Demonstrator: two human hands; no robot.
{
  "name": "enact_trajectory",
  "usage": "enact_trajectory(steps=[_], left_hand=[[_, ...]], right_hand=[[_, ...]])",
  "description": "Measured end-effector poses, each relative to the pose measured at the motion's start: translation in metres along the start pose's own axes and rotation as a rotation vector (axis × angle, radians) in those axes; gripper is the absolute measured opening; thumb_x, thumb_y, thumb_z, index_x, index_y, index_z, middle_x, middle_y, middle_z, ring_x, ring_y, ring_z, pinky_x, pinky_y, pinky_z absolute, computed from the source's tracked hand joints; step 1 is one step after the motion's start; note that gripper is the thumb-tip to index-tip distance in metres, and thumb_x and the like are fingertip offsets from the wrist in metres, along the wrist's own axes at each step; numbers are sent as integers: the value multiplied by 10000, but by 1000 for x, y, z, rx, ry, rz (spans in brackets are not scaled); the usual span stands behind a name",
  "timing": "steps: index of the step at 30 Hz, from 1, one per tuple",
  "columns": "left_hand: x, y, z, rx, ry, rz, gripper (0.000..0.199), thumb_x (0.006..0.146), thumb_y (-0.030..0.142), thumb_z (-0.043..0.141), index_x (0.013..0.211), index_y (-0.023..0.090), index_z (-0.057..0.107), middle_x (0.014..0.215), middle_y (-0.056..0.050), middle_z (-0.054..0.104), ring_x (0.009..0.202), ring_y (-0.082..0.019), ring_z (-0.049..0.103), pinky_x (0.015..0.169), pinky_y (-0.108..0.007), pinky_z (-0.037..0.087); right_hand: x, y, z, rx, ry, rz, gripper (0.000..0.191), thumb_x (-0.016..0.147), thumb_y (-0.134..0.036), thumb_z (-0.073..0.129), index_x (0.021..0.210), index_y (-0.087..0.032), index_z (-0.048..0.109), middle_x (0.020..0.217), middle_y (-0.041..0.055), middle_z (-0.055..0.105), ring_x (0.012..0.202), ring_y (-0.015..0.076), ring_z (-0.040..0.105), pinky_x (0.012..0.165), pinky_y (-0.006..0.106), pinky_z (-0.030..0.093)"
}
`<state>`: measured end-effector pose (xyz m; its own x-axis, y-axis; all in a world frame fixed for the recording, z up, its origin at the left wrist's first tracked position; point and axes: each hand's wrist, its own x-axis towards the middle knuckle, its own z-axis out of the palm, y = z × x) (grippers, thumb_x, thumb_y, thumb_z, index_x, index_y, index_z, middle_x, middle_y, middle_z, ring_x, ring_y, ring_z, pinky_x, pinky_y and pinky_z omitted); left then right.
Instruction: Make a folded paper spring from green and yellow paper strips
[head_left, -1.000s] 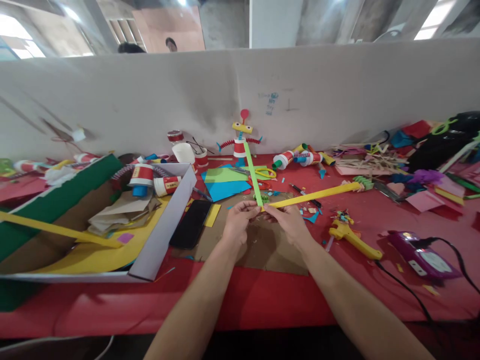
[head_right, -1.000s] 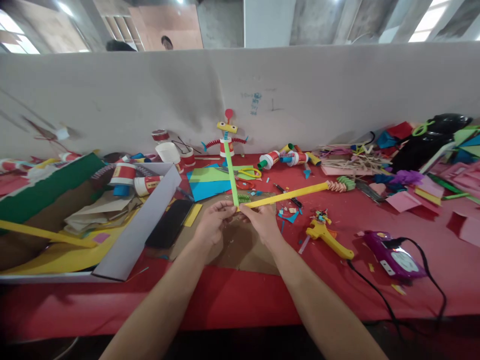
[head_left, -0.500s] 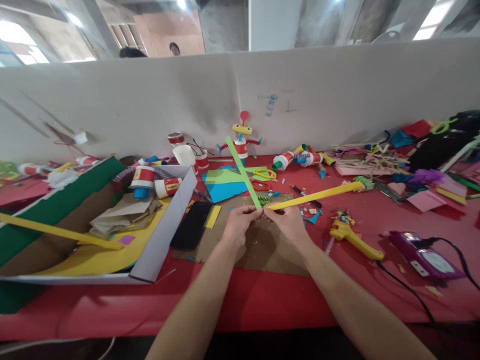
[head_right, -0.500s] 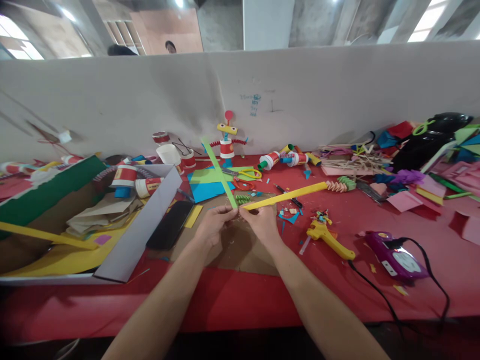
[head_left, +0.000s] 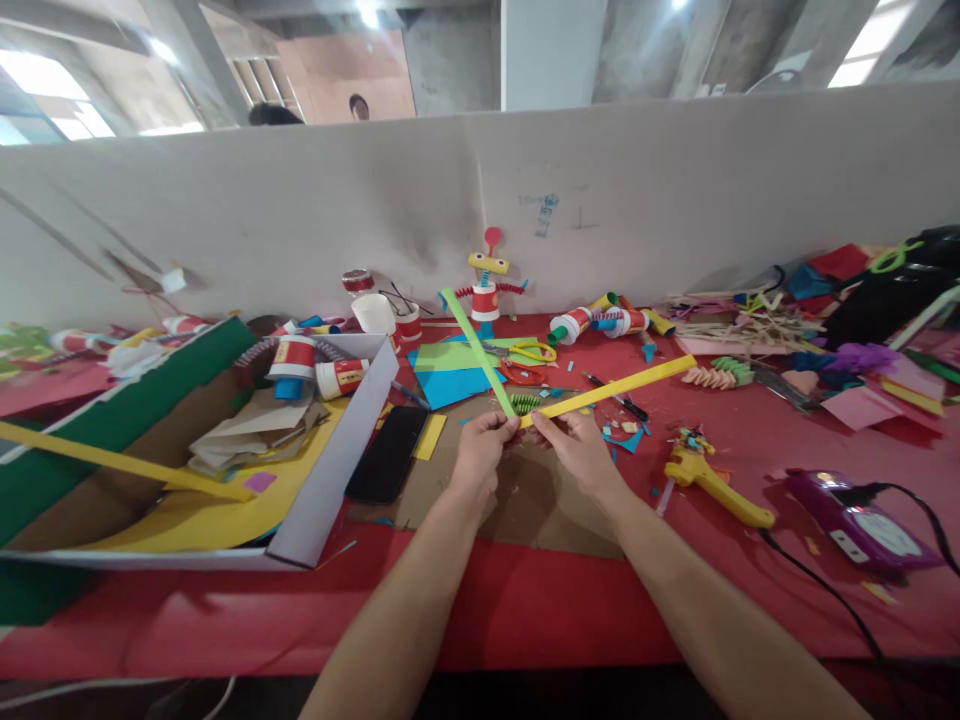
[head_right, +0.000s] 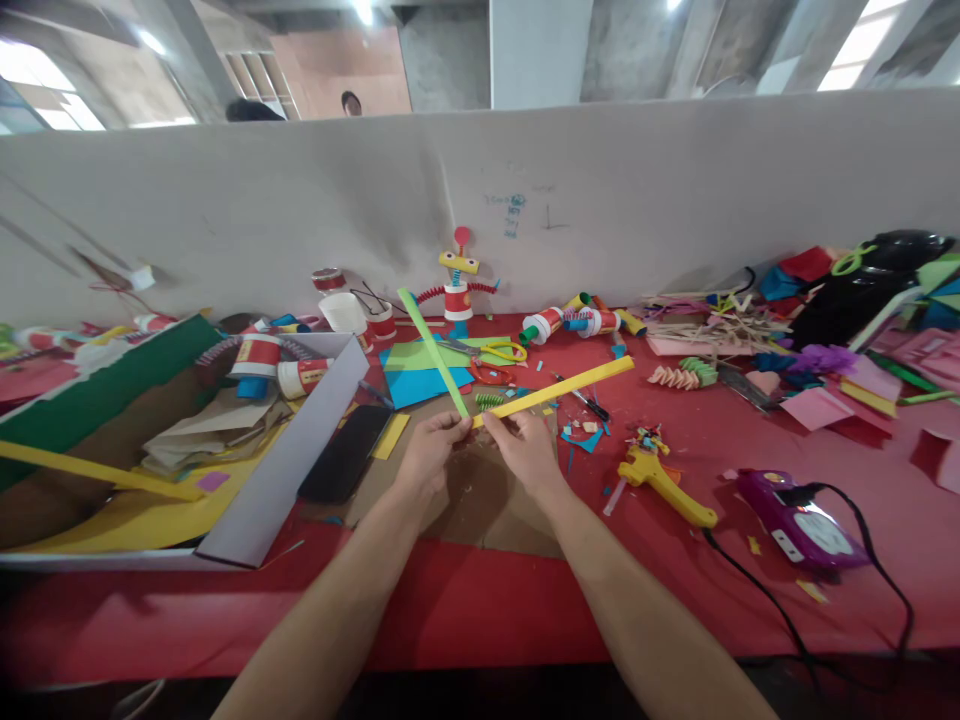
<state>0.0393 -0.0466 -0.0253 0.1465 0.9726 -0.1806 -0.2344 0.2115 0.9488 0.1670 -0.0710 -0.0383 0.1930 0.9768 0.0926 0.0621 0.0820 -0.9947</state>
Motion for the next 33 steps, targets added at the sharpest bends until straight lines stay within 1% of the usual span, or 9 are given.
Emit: enact_trajectory(steps=[3, 9, 15, 19, 21, 24, 26, 29, 33], left_hand=[[0, 2, -1, -24, 4, -5, 272, 502, 339, 783, 512, 146, 592, 496, 18, 531, 480, -77, 460, 512, -221, 325], [3, 5, -5, -151, -168, -197, 225, 507, 255, 792, 622, 141, 635, 588, 7, 583, 532, -69, 519, 513, -192, 364], [-1, 8, -3, -173, -182, -273, 190, 533, 182, 780, 653, 127, 644, 596, 0, 593, 550, -70, 550, 541, -180, 425], [-2, 8, -1, -211, -117, -210, 182, 541, 169, 778, 663, 120, 652, 631, -18, 627, 581, -86, 574, 592, -202, 454], [-1, 7, 1, -262, -86, -167, 186, 540, 167, 778, 675, 120, 659, 636, -19, 632, 580, -81, 566, 594, -202, 449], [-1, 4, 2, -319, -64, -97, 182, 523, 162, 784, 644, 116, 656, 556, 8, 589, 512, -54, 508, 543, -187, 410], [-2, 2, 4, -341, -51, -55, 179, 509, 160, 788, 617, 112, 653, 525, 21, 566, 485, -40, 475, 529, -182, 390], [-2, 0, 4, -342, -36, -54, 192, 499, 173, 792, 627, 105, 666, 550, 8, 588, 505, -44, 490, 544, -185, 389], [-3, 1, 4, -316, -40, -60, 205, 497, 201, 795, 632, 103, 676, 553, -1, 599, 503, -49, 489, 529, -190, 380]], right_hand=[[1, -3, 0, 50, 31, 24, 359, 692, -518, 621, 725, -162, 658, 652, 41, 653, 580, 160, 573, 551, 272, 447], [0, -13, -4, 90, 69, -11, 332, 682, -508, 635, 672, -176, 636, 582, -9, 591, 530, 120, 502, 524, 245, 382], [1, -16, -6, 129, 73, -14, 330, 706, -502, 619, 652, -177, 618, 565, -19, 571, 521, 109, 489, 519, 236, 371], [3, -12, -5, 154, 80, 6, 354, 750, -515, 559, 685, -173, 622, 592, -4, 580, 537, 117, 502, 528, 243, 389], [3, -10, -4, 132, 45, -3, 327, 748, -498, 567, 740, -178, 635, 650, 6, 607, 581, 127, 527, 547, 245, 403], [0, -10, -1, 54, -24, -82, 283, 693, -437, 653, 832, -191, 652, 796, 23, 656, 701, 149, 573, 636, 259, 437], [-2, -9, 0, 1, -48, -124, 279, 676, -411, 677, 848, -193, 662, 826, 29, 671, 739, 164, 590, 688, 279, 449], [-3, -6, 0, -54, -49, -139, 251, 711, -412, 640, 836, -199, 684, 809, 30, 688, 736, 179, 604, 697, 296, 455], [-3, -4, 1, -1, -19, -94, 274, 702, -412, 647, 887, -216, 697, 828, 28, 700, 723, 184, 611, 674, 297, 463]])
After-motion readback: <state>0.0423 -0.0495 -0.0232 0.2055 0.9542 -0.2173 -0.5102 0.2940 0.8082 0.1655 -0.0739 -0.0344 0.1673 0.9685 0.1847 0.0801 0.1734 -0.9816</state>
